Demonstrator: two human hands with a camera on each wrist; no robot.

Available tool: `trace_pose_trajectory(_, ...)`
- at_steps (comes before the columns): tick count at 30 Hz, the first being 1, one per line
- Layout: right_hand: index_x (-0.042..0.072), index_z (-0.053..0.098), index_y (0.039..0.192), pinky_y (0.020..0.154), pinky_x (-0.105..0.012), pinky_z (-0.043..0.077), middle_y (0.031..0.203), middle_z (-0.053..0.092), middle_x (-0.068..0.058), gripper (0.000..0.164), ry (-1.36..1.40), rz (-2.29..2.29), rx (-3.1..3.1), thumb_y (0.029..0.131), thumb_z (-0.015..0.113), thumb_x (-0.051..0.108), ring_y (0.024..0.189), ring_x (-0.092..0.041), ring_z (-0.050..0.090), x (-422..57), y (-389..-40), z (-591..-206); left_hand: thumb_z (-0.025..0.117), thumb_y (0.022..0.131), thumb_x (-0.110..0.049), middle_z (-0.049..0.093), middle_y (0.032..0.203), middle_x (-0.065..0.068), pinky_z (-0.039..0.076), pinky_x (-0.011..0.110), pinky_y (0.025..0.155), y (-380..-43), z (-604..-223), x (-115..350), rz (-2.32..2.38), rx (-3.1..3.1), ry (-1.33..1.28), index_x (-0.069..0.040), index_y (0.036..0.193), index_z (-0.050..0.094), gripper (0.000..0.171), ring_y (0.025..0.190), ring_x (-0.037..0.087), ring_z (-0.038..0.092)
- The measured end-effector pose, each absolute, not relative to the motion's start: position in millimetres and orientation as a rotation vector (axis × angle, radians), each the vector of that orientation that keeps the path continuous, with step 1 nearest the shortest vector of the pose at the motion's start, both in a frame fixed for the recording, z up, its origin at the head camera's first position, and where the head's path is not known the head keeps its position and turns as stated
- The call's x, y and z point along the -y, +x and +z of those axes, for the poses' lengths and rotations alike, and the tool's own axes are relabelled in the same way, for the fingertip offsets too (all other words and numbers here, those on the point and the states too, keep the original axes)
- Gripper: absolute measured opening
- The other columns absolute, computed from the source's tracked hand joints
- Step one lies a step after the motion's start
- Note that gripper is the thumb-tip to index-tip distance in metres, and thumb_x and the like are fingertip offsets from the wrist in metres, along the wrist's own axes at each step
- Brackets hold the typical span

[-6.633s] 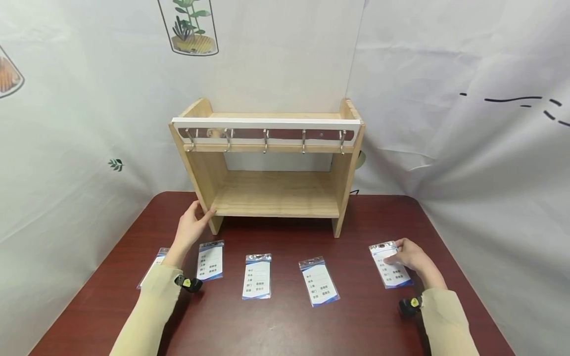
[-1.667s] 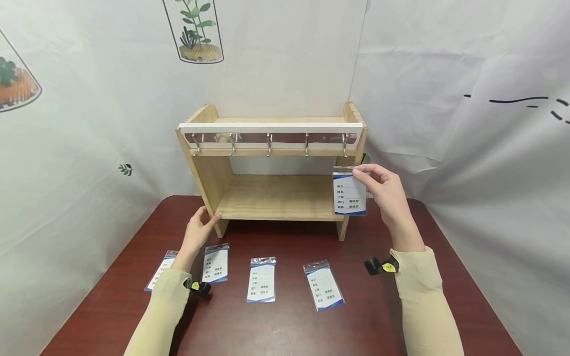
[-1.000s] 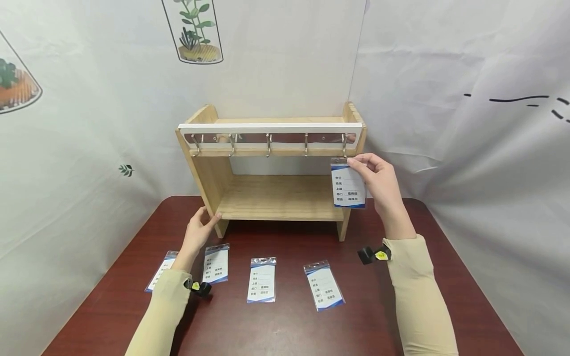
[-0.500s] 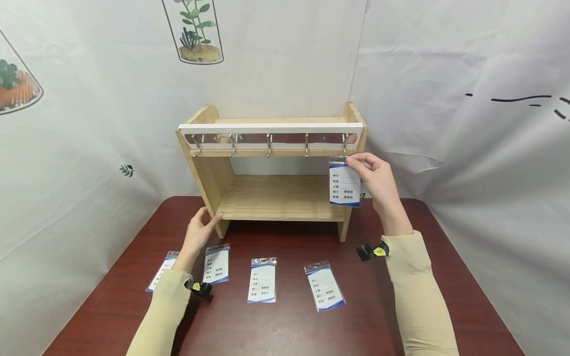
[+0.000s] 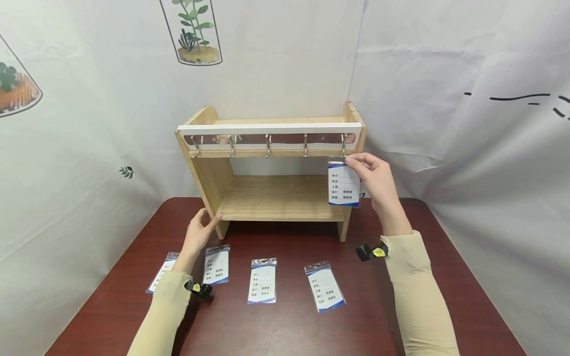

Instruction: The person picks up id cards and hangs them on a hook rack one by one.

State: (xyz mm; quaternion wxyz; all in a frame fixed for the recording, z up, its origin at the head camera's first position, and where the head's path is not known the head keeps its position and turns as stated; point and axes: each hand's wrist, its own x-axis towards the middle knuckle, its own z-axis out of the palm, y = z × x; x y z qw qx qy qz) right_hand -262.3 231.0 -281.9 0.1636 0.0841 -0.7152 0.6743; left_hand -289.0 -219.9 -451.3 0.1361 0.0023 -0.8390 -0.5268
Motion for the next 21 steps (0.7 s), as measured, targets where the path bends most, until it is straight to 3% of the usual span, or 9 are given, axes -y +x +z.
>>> trace_pose_trajectory(8, 0.018, 0.076, 0.093, 0.066, -0.024, 0.037, 0.080, 0.069, 0.013, 0.007, 0.257, 1.925, 2.051, 0.093, 0.075, 0.025, 0.072, -0.008, 0.044, -227.5, -254.4, -277.6, 0.069, 0.096, -0.041, 0.064, 0.126, 0.024, 0.052, 0.051, 0.095, -289.9, -451.5, 219.4, -1.507, 2.426, 0.000, -0.004, 0.139, 0.053, 0.059, 0.117, 0.036, 0.061)
trace_pose_trajectory(16, 0.017, 0.076, 0.093, 0.066, -0.024, 0.035, 0.078, 0.069, 0.012, 0.005, 0.279, 1.943, 1.997, 0.093, 0.075, 0.022, 0.080, -0.010, 0.048, -225.4, -244.4, -272.8, 0.069, 0.096, -0.040, 0.065, 0.125, 0.024, 0.053, 0.050, 0.094, -289.8, -451.5, 218.9, -1.503, 2.425, -0.002, -0.004, 0.138, 0.053, 0.057, 0.115, 0.035, 0.063)
trace_pose_trajectory(21, 0.017, 0.076, 0.092, 0.059, -0.024, 0.030, 0.063, 0.052, 0.009, 0.004, 0.288, 1.904, 1.961, 0.093, 0.075, 0.021, 0.067, -0.010, 0.039, -225.7, -245.1, -268.9, 0.069, 0.096, -0.040, 0.066, 0.123, 0.024, 0.053, 0.050, 0.093, -289.3, -451.8, 218.9, -1.494, 2.426, 0.005, -0.004, 0.138, 0.054, 0.058, 0.113, 0.035, 0.063)
